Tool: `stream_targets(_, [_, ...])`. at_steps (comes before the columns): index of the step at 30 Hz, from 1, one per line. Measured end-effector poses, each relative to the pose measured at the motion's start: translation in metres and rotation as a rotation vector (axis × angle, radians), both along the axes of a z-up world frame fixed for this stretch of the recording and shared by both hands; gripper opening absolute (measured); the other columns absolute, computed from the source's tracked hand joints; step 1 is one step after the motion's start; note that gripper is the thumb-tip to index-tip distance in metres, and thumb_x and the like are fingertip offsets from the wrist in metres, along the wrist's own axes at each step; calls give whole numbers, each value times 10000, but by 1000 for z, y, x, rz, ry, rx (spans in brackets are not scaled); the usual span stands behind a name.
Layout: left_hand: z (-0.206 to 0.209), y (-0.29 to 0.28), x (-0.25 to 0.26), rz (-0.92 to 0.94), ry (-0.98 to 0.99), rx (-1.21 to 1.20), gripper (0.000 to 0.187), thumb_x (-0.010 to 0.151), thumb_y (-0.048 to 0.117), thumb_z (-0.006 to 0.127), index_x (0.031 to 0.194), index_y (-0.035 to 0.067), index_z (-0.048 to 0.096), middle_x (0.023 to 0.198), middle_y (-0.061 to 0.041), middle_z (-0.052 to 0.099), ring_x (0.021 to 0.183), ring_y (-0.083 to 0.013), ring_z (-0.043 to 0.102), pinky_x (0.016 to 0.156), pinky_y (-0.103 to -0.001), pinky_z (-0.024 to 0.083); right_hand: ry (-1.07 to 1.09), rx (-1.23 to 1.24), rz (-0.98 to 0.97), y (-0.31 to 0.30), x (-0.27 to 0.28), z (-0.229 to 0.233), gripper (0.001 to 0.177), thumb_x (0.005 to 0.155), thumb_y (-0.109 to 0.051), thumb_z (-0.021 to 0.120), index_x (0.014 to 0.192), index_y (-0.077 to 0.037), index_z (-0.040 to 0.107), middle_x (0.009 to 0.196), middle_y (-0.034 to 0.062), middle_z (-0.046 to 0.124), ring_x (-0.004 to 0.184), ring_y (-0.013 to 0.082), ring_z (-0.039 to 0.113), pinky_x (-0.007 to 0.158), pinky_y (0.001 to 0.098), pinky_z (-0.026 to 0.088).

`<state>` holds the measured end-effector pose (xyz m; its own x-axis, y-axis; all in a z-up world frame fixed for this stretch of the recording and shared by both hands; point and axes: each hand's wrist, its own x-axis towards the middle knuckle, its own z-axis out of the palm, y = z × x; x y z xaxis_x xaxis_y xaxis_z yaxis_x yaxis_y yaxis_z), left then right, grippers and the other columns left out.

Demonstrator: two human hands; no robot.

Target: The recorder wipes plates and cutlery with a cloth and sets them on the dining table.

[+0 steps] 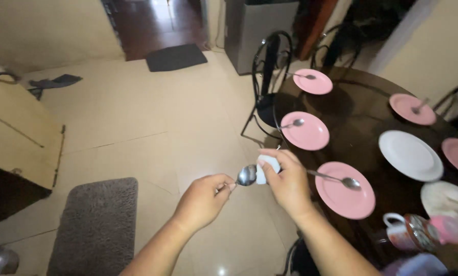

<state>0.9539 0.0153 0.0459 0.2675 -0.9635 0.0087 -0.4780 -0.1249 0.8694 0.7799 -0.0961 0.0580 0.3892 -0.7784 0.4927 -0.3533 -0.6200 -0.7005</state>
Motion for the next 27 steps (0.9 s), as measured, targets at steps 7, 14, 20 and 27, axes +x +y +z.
stream_targets(7, [8, -9, 33, 72, -38, 11, 208, 907, 259, 673, 1021, 104, 752, 777, -99, 739, 670, -232, 684, 672, -352, 547, 20, 149, 173, -1, 52, -3, 220, 871, -128, 748, 1083, -72, 763, 933, 94, 701, 821, 219, 690, 711, 301, 537])
stream_targets(14, [3, -47, 71, 117, -53, 72, 219, 908, 251, 654, 1039, 118, 769, 764, -116, 731, 647, -240, 673, 654, -358, 544, -23, 30, 228, -73, 96, -25, 220, 880, -157, 759, 1083, -75, 765, 980, 86, 723, 854, 189, 675, 745, 301, 522])
stream_targets(20, [5, -131, 105, 96, -64, 117, 232, 904, 262, 659, 1043, 110, 767, 782, -106, 735, 663, -226, 683, 667, -353, 547, 31, 174, 169, -154, 127, -24, 239, 864, -200, 757, 1079, -95, 771, 944, 71, 716, 735, 183, 625, 647, 294, 496])
stream_targets(27, [2, -230, 146, 85, -68, 83, 229, 895, 272, 668, 1028, 115, 769, 794, -90, 726, 678, -232, 670, 663, -367, 540, 58, 144, 154, -256, 166, -14, 224, 849, -195, 758, 1053, -106, 777, 925, 51, 715, 651, 171, 612, 600, 288, 490])
